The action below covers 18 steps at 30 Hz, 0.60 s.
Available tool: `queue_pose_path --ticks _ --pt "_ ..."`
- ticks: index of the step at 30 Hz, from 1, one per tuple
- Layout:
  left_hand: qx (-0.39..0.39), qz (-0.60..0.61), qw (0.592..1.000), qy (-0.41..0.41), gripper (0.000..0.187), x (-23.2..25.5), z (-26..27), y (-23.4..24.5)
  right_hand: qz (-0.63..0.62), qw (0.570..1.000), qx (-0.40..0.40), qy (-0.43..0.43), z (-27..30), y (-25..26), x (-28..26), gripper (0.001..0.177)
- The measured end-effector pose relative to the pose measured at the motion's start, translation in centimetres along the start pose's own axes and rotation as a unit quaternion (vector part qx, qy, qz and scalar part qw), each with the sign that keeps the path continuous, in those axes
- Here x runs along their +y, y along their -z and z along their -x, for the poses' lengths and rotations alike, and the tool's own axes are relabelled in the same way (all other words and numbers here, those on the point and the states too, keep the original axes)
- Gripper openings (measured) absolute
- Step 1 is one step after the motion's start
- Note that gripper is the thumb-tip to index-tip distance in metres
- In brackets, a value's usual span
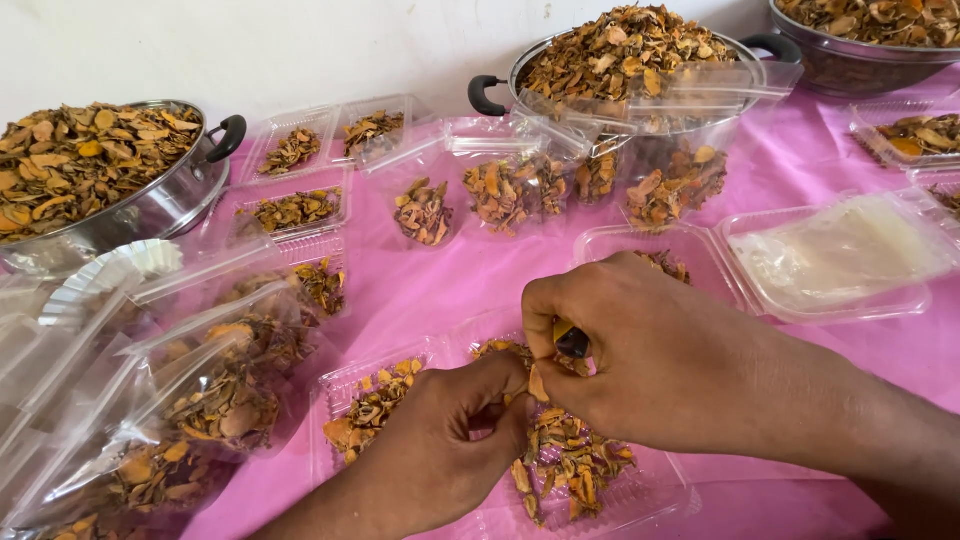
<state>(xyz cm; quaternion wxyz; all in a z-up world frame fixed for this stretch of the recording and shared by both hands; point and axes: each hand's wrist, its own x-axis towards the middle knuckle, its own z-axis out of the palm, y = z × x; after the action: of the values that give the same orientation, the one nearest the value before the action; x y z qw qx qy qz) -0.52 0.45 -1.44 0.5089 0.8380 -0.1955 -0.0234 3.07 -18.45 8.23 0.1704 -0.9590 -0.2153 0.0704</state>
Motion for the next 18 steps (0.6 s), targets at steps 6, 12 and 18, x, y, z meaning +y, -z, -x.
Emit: queue_pose_path --ticks 6,12,18 --pt "0.002 0.092 0.996 -0.001 0.027 0.2 -0.2 -0.2 -0.079 0.966 0.098 0.225 1.7 -0.6 1.7 0.024" --pt "0.011 0.138 0.990 0.016 0.045 0.4 -0.2 0.3 -0.319 0.943 0.093 0.008 9.0 -2.7 11.3 0.052" --pt "-0.004 0.164 0.986 0.006 0.039 1.3 0.1 0.4 -0.461 0.875 0.107 0.106 13.5 -6.7 11.8 0.061"
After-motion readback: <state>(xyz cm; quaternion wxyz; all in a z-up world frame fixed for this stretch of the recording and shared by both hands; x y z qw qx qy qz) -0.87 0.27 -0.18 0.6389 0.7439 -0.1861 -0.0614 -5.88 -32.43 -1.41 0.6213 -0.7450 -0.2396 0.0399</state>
